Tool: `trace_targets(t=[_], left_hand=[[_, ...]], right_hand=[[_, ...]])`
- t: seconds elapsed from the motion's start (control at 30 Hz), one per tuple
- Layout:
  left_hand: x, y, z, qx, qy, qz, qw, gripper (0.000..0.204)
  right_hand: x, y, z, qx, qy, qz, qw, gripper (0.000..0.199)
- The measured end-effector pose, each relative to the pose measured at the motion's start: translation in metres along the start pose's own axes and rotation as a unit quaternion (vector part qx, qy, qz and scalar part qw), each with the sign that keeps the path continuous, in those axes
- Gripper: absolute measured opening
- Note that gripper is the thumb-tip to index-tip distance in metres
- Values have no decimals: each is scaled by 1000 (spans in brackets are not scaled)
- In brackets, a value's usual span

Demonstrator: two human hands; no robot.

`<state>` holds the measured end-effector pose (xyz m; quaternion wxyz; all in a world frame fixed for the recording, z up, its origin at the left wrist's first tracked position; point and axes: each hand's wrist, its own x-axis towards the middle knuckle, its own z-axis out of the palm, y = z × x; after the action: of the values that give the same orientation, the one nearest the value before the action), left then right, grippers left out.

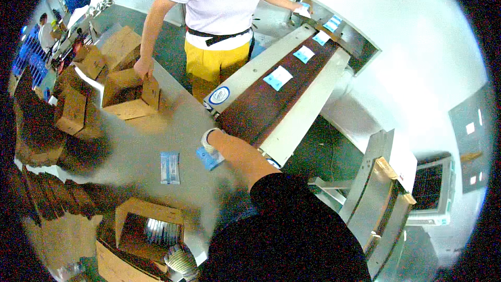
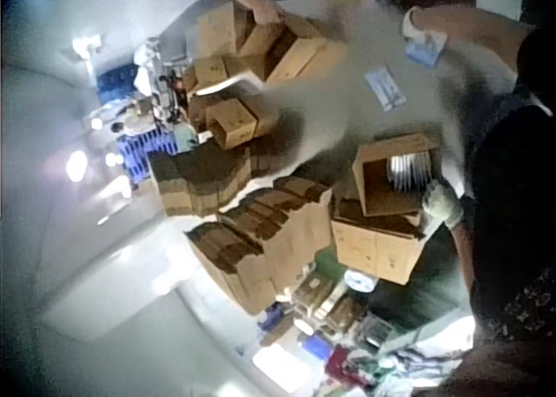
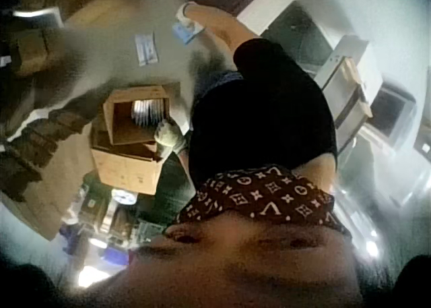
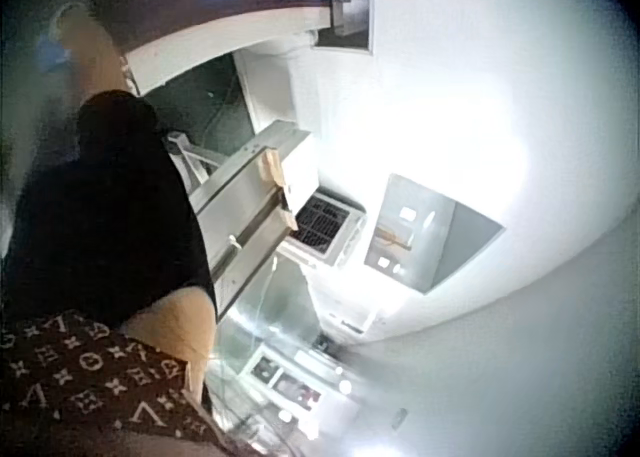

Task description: The person places small blue and white packets from a pile into cardboard boxes one at a time.

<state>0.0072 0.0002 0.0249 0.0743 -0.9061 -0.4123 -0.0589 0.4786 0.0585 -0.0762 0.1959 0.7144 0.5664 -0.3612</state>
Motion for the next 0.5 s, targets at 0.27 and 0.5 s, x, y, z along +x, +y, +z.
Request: trace_targets(t=[0.27, 0.5], left_hand=[[-2, -8, 1, -14, 22, -10, 1000, 18], [-1, -5, -6, 6, 29, -20, 999, 20]], right_hand=[[-116, -103, 99, 14, 138, 25, 990, 49], [-151, -100, 127, 189, 263, -128, 937, 47]])
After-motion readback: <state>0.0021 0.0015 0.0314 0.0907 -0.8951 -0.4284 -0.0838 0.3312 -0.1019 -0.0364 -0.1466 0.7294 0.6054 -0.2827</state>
